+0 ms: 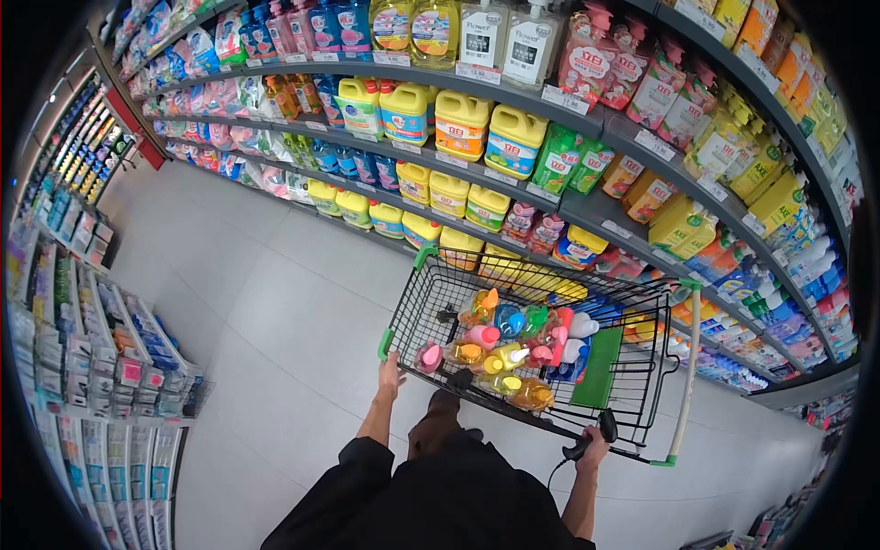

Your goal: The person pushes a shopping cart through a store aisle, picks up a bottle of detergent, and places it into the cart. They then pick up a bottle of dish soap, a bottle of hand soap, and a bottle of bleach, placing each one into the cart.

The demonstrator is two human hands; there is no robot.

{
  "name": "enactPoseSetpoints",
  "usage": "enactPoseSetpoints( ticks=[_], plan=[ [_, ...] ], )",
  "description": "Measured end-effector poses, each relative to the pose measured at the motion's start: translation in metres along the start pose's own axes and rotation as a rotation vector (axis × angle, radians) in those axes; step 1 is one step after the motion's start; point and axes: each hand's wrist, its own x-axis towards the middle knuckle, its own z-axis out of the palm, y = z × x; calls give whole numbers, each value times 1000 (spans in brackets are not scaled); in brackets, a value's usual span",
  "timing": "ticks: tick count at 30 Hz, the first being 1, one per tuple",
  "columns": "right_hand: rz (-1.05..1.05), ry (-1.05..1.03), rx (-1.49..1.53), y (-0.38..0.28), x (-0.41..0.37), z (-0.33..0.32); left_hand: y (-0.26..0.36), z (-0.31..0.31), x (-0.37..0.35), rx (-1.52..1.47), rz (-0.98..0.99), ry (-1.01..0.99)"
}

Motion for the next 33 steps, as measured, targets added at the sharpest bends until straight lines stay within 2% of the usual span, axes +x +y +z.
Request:
enactPoseSetpoints(
  ticks=[2, 4, 5, 6, 10, 12, 18, 23, 27, 29, 30, 32, 33],
  plan=[
    [-22, 41, 30, 2, 0, 0, -4, -3, -6, 9, -30, -55],
    [44, -13, 50, 2, 2, -10, -11, -6, -5, 20, 15, -76],
    [31, -17, 48, -1, -1, -10, -13, -7, -5, 31, 12, -75],
    [-67, -3, 21, 0, -2, -8, -14, -9, -5, 40, 37, -85],
    [-58, -1, -11, -12, -25, -4, -25, -17, 0, 53, 64, -93],
    [-149, 34, 51, -6, -24, -3, -29, -16, 1, 59, 78, -63],
    [-156, -32, 71, 5, -24, -12, -30, -11, -2, -30, 97, -30],
    [-157, -29, 109, 2, -27, -14, -27, -8, -1, 10, 92, 13],
    [-146, 22, 102, -3, -33, -9, -30, -14, 9, 74, 17, 39],
    [-152, -2, 94, 4, -28, -13, -34, -18, 19, 640, 461, 462],
    [-147, -3, 97, 4, -28, -13, -24, -20, 8, 644, 462, 466],
    [-97, 11, 69, 0, -27, -13, 11, -14, -22, 913, 834, 458],
    [-72, 43, 26, -5, -31, -12, 21, -11, -18, 912, 835, 457]
  ],
)
